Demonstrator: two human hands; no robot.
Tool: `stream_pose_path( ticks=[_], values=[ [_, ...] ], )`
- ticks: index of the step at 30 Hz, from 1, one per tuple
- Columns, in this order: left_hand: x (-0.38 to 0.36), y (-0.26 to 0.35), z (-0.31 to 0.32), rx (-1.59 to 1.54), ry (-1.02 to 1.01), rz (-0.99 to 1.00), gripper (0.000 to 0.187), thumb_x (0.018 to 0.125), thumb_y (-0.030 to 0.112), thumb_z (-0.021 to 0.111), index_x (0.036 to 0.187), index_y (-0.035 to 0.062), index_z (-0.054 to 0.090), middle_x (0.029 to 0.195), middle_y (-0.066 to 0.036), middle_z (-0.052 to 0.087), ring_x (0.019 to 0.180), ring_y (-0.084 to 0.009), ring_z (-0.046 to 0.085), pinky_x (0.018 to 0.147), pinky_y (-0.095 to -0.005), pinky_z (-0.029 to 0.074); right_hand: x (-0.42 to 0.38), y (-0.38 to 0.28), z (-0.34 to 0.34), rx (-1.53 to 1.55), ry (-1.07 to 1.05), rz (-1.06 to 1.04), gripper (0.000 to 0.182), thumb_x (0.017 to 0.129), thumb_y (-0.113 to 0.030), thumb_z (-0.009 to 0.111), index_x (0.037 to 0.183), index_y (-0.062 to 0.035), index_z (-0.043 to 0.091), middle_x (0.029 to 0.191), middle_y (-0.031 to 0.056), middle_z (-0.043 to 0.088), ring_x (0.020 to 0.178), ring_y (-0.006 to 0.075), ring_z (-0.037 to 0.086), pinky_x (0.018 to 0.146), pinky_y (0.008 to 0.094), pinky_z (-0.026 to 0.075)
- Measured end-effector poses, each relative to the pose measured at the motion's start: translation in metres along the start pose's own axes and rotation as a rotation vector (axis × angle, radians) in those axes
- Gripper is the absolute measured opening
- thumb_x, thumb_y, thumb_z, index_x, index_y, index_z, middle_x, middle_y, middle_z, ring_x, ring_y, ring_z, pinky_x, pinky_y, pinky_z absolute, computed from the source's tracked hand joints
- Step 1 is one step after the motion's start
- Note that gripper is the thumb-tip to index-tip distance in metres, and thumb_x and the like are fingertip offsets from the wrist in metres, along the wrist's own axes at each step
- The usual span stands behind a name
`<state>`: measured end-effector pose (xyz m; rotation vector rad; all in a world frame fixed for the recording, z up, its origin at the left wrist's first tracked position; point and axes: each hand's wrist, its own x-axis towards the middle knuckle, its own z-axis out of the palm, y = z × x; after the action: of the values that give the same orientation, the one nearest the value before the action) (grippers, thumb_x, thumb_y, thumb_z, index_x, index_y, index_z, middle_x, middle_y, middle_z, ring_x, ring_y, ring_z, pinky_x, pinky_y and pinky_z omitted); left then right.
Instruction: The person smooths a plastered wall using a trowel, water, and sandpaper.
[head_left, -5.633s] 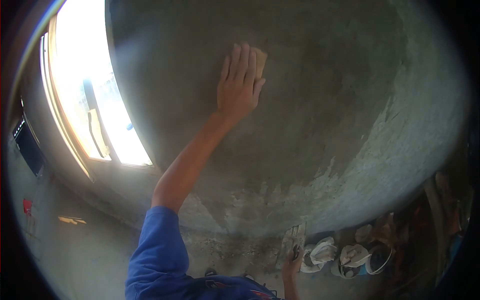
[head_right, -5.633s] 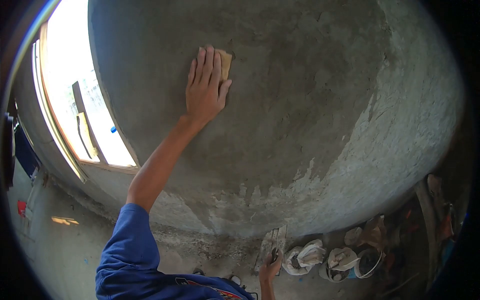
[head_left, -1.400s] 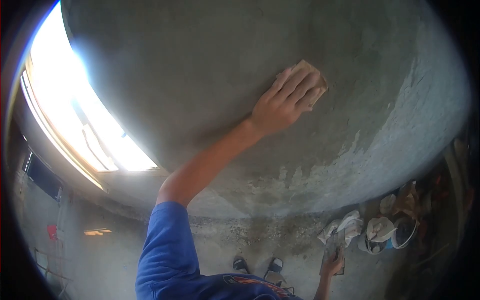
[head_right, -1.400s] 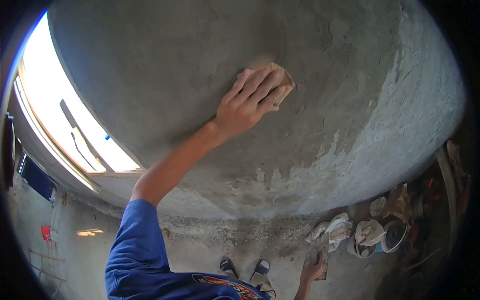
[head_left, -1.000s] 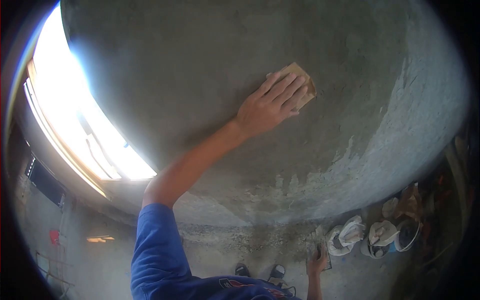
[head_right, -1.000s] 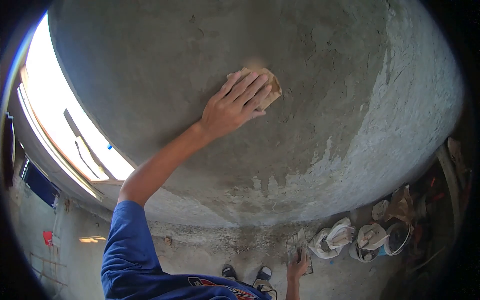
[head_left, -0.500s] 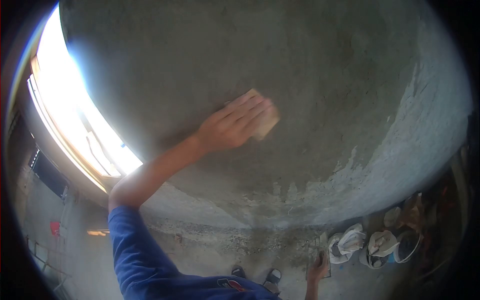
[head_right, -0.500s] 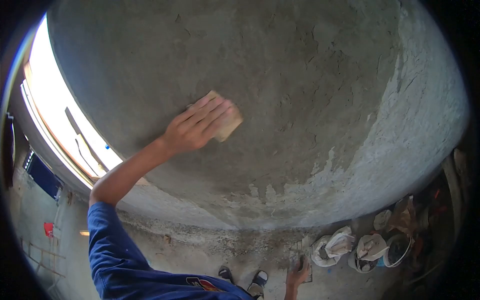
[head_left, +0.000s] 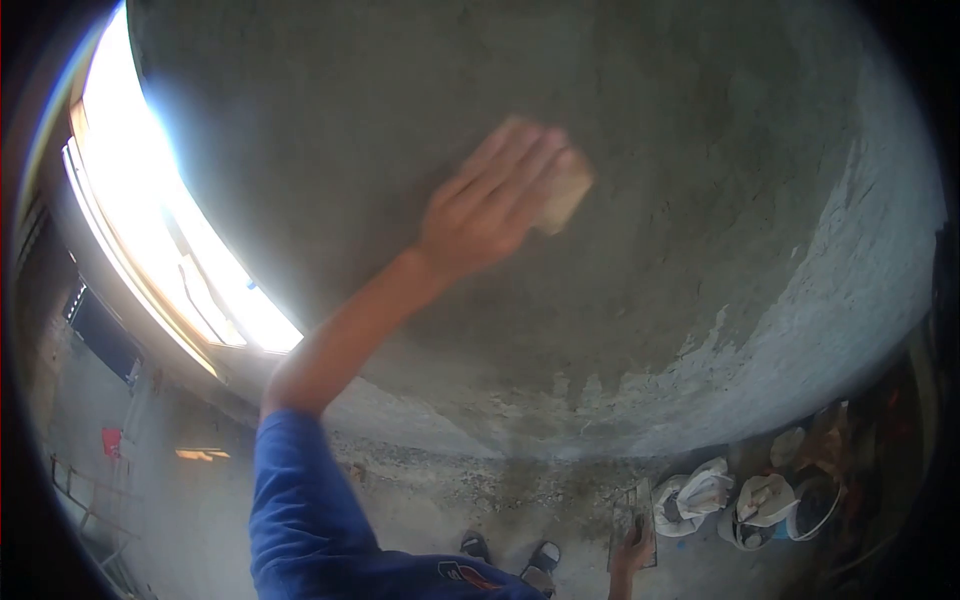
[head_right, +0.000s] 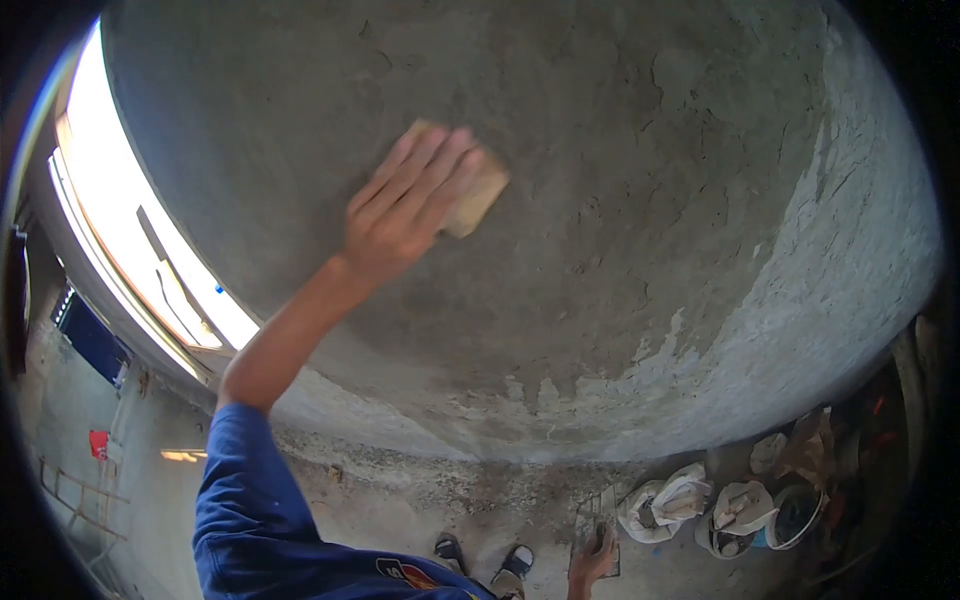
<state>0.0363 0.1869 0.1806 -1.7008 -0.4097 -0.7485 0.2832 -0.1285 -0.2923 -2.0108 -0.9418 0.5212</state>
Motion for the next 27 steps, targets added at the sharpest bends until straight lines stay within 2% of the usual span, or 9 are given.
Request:
stream_pose_path(
  ticks=[5, 9, 11, 14, 16, 18, 21, 25, 27],
  values=[
    [0.031, 0.018, 0.014, -0.048, 0.148, -0.075, 0.037, 0.082, 0.007, 0.06, 0.118, 0.0094, 0.063, 0.124, -0.005, 0.062, 0.118, -0.0213, 0.057, 0.104, -0.036, 0.044, -0.005, 0.015, 0.013, -0.026, -0.016, 0.021, 0.033, 0.089, -0.007, 0.056, 0.12, 0.0043, 0.057, 0.113, 0.0218, 0.061, 0.108, 0.0347, 0.059, 0.092, 0.0398, 0.045],
    [-0.06, 0.007, -0.022, -0.036, -0.137, -0.012, 0.038, 0.082, 0.008, 0.06, 0.119, 0.0106, 0.063, 0.123, -0.005, 0.062, 0.117, -0.0204, 0.057, 0.105, -0.0356, 0.043, -0.001, 0.007, 0.022, 0.073, 0.029, -0.015, 0.035, 0.087, -0.006, 0.055, 0.121, 0.0035, 0.057, 0.116, 0.0234, 0.058, 0.106, 0.0388, 0.057, 0.092, 0.0441, 0.044],
    [-0.078, 0.002, -0.027, -0.007, -0.139, -0.003, 0.038, 0.081, 0.008, 0.06, 0.119, 0.0108, 0.063, 0.123, -0.004, 0.063, 0.117, -0.0202, 0.057, 0.105, -0.0356, 0.043, 0.002, 0.015, 0.021, 0.136, 0.05, -0.032, 0.034, 0.088, -0.006, 0.054, 0.121, 0.004, 0.057, 0.116, 0.0234, 0.058, 0.106, 0.0387, 0.057, 0.092, 0.044, 0.044],
    [-0.051, -0.002, -0.023, 0.018, -0.086, 0.003, 0.037, 0.081, 0.006, 0.06, 0.118, 0.011, 0.064, 0.121, -0.004, 0.063, 0.116, -0.0202, 0.058, 0.104, -0.0355, 0.044, 0.003, 0.006, 0.012, 0.036, 0.019, -0.126, 0.033, 0.09, -0.005, 0.053, 0.12, 0.0061, 0.056, 0.115, 0.0234, 0.059, 0.107, 0.0372, 0.057, 0.092, 0.0434, 0.044],
    [-0.013, -0.009, -0.013, 0.023, -0.045, -0.01, 0.037, 0.081, 0.005, 0.06, 0.117, 0.0108, 0.064, 0.121, -0.004, 0.064, 0.116, -0.0204, 0.058, 0.104, -0.0355, 0.044, 0.002, 0.02, 0.013, 0.17, 0.004, 0.05, 0.034, 0.09, -0.007, 0.053, 0.121, 0.0076, 0.055, 0.118, 0.0229, 0.059, 0.108, 0.0329, 0.06, 0.093, 0.0389, 0.046],
    [0.019, -0.015, -0.003, -0.009, 0.073, -0.092, 0.037, 0.082, 0.002, 0.057, 0.117, 0.0102, 0.065, 0.121, -0.005, 0.064, 0.117, -0.0214, 0.057, 0.104, -0.0364, 0.043, 0.003, 0.001, 0.0, 0.122, -0.008, 0.031, 0.034, 0.09, -0.007, 0.053, 0.121, 0.0078, 0.055, 0.119, 0.023, 0.059, 0.108, 0.033, 0.06, 0.093, 0.0387, 0.046],
    [0.019, -0.012, -0.001, -0.017, 0.089, -0.124, 0.038, 0.083, -0.001, 0.054, 0.119, 0.0089, 0.064, 0.123, -0.007, 0.062, 0.119, -0.0227, 0.056, 0.104, -0.0377, 0.043, 0.008, 0.004, 0.0, 0.03, -0.011, -0.037, 0.034, 0.09, -0.006, 0.053, 0.121, 0.0081, 0.054, 0.119, 0.0233, 0.059, 0.108, 0.033, 0.06, 0.093, 0.0382, 0.046],
    [-0.087, 0.041, -0.015, -0.136, -0.174, -0.105, 0.037, 0.09, 0.006, 0.051, 0.125, 0.0093, 0.059, 0.129, -0.008, 0.058, 0.12, -0.0241, 0.055, 0.107, -0.0401, 0.04, 0.013, 0.026, 0.02, 0.127, 0.056, -0.069, 0.034, 0.09, -0.005, 0.052, 0.122, 0.0086, 0.054, 0.116, 0.0237, 0.06, 0.109, 0.0324, 0.06, 0.094, 0.0382, 0.046],
    [-0.12, 0.052, -0.021, -0.148, -0.257, -0.003, 0.035, 0.092, 0.01, 0.05, 0.127, 0.0091, 0.058, 0.13, -0.007, 0.058, 0.122, -0.0242, 0.053, 0.107, -0.042, 0.039, 0.01, -0.002, 0.015, 0.193, 0.034, -0.078, 0.034, 0.09, -0.004, 0.052, 0.121, 0.0087, 0.054, 0.116, 0.0235, 0.06, 0.108, 0.0322, 0.06, 0.093, 0.0384, 0.046]
  ],
)
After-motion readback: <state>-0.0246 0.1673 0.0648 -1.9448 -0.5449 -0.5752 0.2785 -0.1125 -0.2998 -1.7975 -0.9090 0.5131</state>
